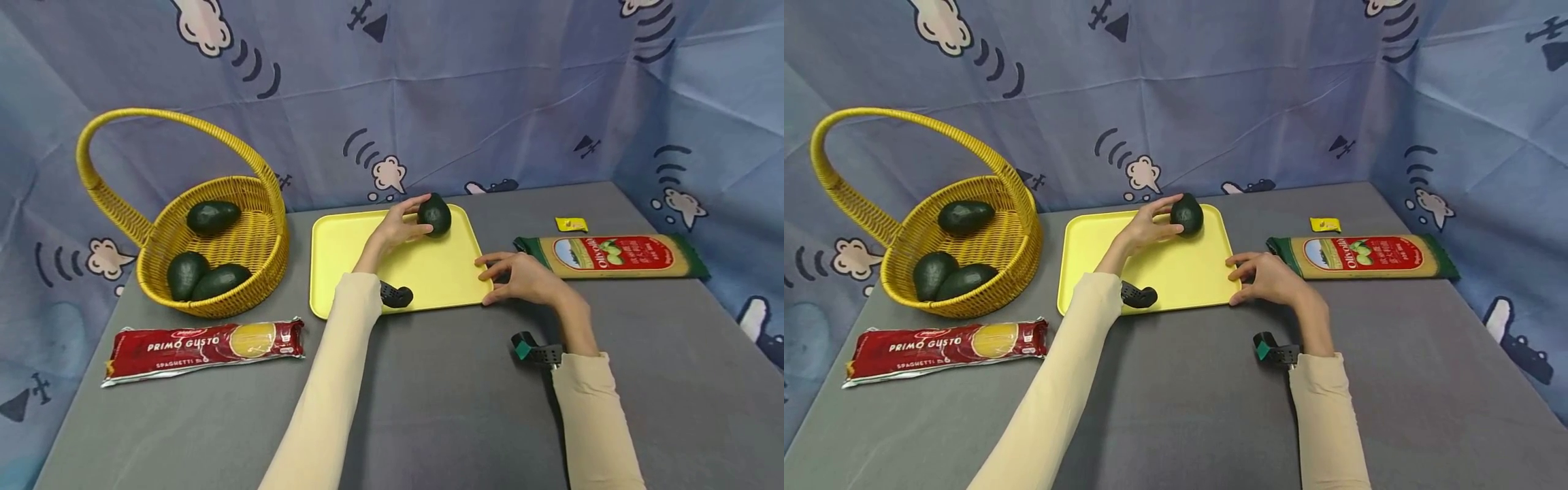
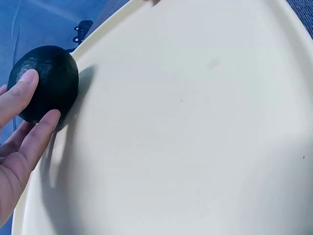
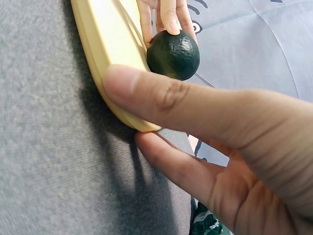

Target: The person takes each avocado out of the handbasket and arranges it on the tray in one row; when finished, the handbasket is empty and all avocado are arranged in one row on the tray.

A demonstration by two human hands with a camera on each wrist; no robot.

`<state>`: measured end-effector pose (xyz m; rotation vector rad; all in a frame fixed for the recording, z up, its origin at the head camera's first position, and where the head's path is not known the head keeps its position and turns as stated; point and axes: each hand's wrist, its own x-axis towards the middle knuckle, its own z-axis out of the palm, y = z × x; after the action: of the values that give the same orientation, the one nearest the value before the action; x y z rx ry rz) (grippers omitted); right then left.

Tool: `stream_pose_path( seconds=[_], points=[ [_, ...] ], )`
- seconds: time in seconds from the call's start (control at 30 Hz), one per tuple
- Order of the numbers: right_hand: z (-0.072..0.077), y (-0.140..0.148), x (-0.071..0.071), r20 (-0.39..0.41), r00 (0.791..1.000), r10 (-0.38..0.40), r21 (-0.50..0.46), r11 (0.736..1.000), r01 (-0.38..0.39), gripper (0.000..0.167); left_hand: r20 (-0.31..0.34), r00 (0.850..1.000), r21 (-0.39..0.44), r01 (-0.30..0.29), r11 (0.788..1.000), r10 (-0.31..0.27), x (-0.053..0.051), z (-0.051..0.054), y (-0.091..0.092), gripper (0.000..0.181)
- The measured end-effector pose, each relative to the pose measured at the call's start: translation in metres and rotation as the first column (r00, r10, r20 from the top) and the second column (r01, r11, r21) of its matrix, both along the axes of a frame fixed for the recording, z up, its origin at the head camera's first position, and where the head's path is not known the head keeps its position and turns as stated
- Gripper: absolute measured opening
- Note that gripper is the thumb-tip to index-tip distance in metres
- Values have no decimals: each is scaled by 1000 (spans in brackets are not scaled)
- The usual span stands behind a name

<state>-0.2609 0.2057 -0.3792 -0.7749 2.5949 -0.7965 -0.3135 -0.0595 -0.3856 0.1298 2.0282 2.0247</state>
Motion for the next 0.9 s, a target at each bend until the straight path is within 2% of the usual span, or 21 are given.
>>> stream_pose_path(
  seconds=[0.2,0.4,0.57,0.77,0.9],
  points=[
    [0,1,2,10,1000,2,6,1000,-2,45,-28,1000,-8,-13,1000,12,-1,-3,5,66],
    [1,0,1,8,1000,-3,0,1000,3,44,-135,990,-127,-48,991,31,-3,-5,8,65],
    [3,6,5,-2,1000,-20,-7,1000,20,43,-125,992,-131,-41,991,25,-4,-3,18,67],
    [3,4,5,-8,1000,5,-26,1000,-5,42,-170,985,-168,-42,985,13,-2,-3,15,66],
    [3,3,6,-12,1000,9,-39,999,-9,41,-171,985,-184,-32,982,0,-1,-2,14,65]
  ],
)
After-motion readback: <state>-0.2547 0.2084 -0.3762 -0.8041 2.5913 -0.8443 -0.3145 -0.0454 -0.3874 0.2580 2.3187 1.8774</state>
